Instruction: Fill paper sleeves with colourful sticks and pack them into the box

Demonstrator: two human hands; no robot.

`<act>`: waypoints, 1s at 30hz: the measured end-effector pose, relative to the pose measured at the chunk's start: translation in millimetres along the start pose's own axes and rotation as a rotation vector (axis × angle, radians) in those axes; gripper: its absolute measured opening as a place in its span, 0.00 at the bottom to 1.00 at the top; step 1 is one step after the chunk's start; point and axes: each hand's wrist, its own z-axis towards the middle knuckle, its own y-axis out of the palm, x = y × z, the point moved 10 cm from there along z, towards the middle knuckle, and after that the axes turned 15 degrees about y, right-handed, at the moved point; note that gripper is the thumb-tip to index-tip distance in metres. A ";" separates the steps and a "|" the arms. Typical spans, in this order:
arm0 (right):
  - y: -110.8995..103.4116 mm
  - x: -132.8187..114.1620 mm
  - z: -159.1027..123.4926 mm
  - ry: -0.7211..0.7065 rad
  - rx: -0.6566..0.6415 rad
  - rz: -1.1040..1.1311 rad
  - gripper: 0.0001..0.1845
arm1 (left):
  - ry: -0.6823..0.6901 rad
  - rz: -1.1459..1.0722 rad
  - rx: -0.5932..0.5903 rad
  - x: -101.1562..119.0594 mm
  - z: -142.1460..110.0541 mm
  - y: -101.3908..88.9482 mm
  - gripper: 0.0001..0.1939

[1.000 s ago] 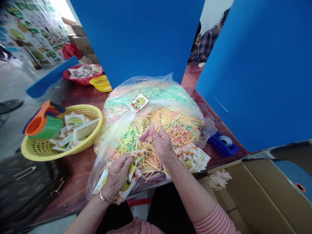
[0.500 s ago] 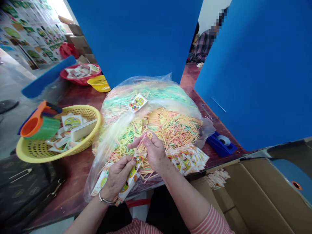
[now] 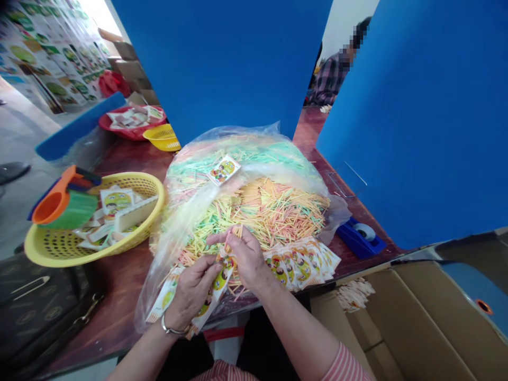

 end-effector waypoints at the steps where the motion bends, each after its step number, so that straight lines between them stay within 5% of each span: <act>1: 1.6 -0.8 0.3 -0.003 -0.019 -0.019 0.07 | 0.019 0.024 -0.015 2.1 1.5 -0.2 0.10; 15: 5.0 10.5 -1.2 0.119 -0.176 -0.114 0.15 | -0.039 -0.120 -0.148 -11.4 5.4 7.6 0.11; 19: 2.3 15.5 -2.9 0.170 -0.198 -0.114 0.17 | -0.034 -0.155 -0.110 -12.1 6.4 5.4 0.11; 23: -1.9 12.4 -4.9 0.103 -0.185 -0.297 0.19 | -0.082 -0.176 -0.057 -16.8 5.7 2.5 0.11; 27: -6.1 5.6 -7.3 0.008 -0.175 -0.249 0.36 | -0.051 -0.224 -0.038 -11.4 8.3 3.3 0.09; 30: -1.4 -1.6 -12.4 -0.060 -0.175 -0.410 0.29 | -0.074 -0.292 -0.029 -9.7 9.3 6.1 0.09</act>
